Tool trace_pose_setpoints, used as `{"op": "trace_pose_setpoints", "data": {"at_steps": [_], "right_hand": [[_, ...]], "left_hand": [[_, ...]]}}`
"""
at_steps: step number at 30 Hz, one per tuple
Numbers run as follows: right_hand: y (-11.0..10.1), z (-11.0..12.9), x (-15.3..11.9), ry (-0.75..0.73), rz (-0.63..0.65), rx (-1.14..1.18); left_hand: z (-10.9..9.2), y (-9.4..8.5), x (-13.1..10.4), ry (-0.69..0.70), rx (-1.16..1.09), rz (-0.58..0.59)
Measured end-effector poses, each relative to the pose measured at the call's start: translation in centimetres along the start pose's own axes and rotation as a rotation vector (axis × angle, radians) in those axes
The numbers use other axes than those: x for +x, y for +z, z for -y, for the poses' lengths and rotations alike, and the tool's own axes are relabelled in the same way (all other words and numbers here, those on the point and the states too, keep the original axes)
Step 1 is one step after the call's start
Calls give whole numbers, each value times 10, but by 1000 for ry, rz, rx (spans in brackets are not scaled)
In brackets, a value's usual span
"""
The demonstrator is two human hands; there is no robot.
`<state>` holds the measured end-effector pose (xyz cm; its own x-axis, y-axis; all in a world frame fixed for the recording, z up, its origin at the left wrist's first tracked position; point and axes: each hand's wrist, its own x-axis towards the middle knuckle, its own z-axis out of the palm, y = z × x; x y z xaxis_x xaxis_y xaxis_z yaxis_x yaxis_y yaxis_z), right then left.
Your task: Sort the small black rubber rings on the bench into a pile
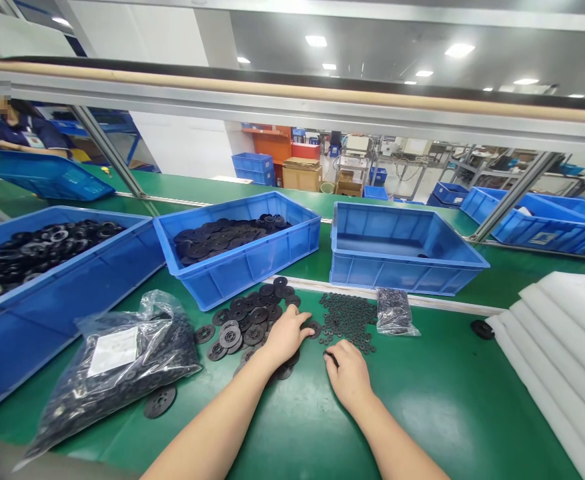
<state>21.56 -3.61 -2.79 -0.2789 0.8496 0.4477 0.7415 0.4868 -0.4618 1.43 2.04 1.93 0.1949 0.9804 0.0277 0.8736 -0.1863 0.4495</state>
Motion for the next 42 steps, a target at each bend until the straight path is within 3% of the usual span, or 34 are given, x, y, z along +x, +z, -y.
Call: {"op": "trace_pose_setpoints", "data": {"at_steps": [8,11,15,21,29,33,37,40,42], "right_hand": [[-1,2,0,20,-8,25],[-2,3,1,23,-29,69],[-7,10,4,4,-149,186],[-14,24,6,-68,-228,224],[-13,19,5,-119,-238,220],[-9,15,4,-65,-223,240],[-8,10,4,17,-239,257],[-13,6,6,70,-285,266],[-16,4,6,109,-310,269]], "left_hand": [[3,-1,-6,41,-125,31],[6,-3,-10,2,-300,15],[0,1,-16,-25,-674,-29],[-22,22,-26,-82,-1221,159],[-25,24,-26,-144,-1413,229],[-17,14,-20,-189,-1378,75],[-6,-3,-14,-230,-1240,-224],[2,-33,-1,-217,-1094,-509],[8,-66,17,-111,-921,-710]]}}
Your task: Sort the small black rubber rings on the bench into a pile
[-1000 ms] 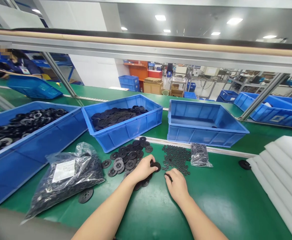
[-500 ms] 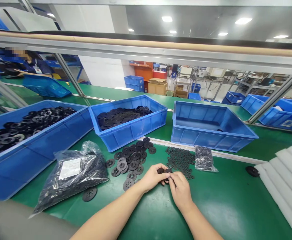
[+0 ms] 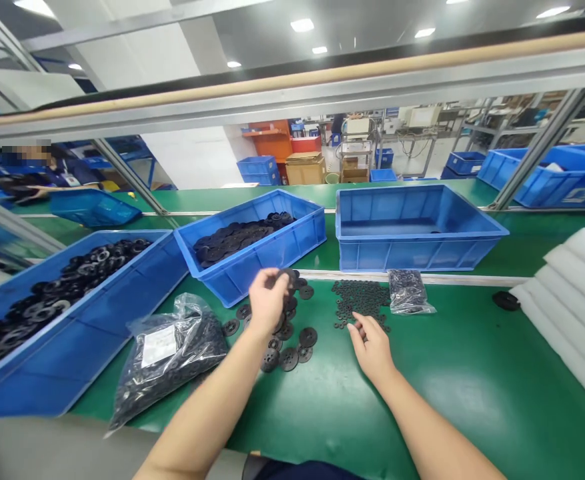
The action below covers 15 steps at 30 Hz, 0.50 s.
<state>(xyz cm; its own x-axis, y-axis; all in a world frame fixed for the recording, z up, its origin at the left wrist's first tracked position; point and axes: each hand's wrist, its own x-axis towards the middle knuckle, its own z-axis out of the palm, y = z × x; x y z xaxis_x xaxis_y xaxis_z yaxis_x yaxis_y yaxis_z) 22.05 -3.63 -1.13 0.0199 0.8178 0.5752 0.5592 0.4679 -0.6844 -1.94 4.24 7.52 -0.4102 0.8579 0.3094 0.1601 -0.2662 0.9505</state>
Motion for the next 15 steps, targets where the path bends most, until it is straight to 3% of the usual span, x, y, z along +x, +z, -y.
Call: {"op": "trace_pose_setpoints", "data": {"at_steps": [2,3,6,8,11,13,15], "right_hand": [[-1,-2,0,24,-15,-2],[-1,-3,-1,29,-18,-2],[1,-4,-1,26,-23,11],[-5,0,2,21,-45,22],[-33,18,11,22,-130,37],[-64,34,15,20,-211,58],[-94,49,12,6,-279,75]], "left_hand": [[-20,-9,44,263,138,-153],[-29,-16,68,332,200,-200],[-45,-41,131,314,412,-212],[-45,-59,155,240,553,-160],[-40,-78,159,160,671,-128],[-44,-82,140,208,666,-132],[-62,-83,106,339,564,-83]]}}
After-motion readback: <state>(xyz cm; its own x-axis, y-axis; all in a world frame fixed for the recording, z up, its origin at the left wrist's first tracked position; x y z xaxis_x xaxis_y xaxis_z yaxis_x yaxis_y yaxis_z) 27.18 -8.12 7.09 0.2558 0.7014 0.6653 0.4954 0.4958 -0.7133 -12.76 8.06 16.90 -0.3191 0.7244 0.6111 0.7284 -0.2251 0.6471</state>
